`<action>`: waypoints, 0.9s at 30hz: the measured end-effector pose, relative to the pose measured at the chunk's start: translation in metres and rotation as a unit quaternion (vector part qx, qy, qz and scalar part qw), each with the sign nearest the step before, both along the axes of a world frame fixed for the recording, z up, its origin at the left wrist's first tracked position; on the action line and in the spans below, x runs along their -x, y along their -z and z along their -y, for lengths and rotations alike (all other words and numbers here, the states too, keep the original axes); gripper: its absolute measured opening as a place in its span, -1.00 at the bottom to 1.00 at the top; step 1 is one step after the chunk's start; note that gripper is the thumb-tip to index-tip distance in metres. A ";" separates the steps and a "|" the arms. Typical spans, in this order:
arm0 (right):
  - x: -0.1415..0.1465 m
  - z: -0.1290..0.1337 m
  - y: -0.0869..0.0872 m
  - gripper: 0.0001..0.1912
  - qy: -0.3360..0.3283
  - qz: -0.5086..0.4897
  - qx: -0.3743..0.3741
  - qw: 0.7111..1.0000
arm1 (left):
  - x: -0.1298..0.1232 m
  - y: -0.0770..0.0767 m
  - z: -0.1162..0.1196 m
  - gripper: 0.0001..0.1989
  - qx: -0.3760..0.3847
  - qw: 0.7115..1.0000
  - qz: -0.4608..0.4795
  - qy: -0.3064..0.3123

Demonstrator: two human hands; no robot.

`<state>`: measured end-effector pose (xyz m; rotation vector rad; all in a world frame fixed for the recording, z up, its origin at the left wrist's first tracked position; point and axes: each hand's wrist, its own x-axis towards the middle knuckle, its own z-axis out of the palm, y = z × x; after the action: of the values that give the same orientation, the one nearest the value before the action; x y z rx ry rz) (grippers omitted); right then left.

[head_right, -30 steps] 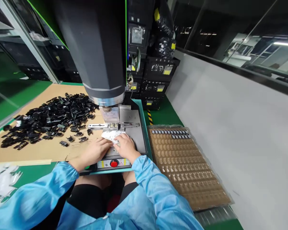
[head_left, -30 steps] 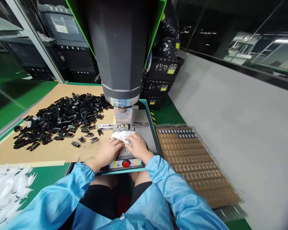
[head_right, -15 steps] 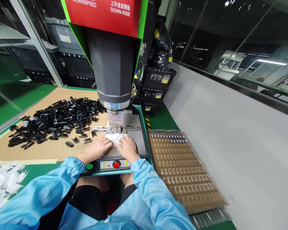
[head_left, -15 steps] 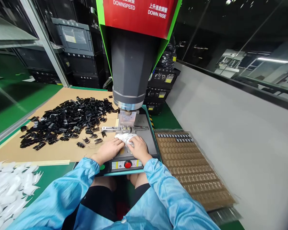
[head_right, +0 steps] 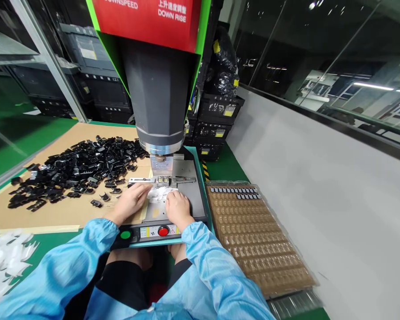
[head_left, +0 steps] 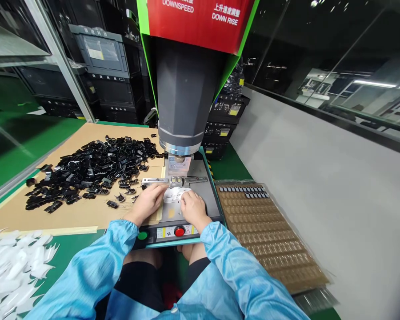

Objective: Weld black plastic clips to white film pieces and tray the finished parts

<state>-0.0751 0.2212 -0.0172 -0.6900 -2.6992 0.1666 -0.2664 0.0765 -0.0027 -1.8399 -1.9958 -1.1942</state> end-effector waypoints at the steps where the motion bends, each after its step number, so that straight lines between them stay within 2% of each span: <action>1: -0.001 0.000 0.000 -0.93 -0.001 -0.008 -0.007 1.000 | 0.002 0.002 -0.006 -0.72 -0.011 1.000 0.003 -0.002; 5: -0.002 -0.002 -0.002 -0.90 0.000 -0.056 -0.035 0.998 | 0.006 0.011 -0.030 -0.71 -0.032 0.999 0.009 -0.021; 10: 0.012 -0.014 -0.009 -0.88 0.060 -0.073 -0.030 0.995 | 0.010 0.021 -0.052 -0.68 0.021 0.999 -0.015 -0.034; 13: 0.024 -0.026 -0.012 -0.83 0.065 -0.093 -0.044 0.993 | 0.011 0.022 -0.059 -0.66 0.050 0.997 -0.041 -0.038; 16: 0.035 -0.035 -0.014 -0.74 0.053 -0.107 -0.059 0.991 | 0.010 0.020 -0.061 -0.63 0.070 0.995 -0.067 -0.033; 19: 0.044 -0.038 -0.016 -0.68 0.059 -0.080 -0.059 0.993 | 0.005 0.016 -0.059 -0.60 0.084 0.992 -0.084 -0.046; 27: 0.047 -0.024 -0.028 -0.49 0.007 0.019 -0.043 0.999 | -0.009 0.005 -0.052 -0.53 0.103 0.988 -0.081 -0.078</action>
<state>-0.1222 0.2448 0.0106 -0.6928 -2.7190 0.0350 -0.2574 0.1290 -0.0077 -1.7652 -2.1894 -0.7959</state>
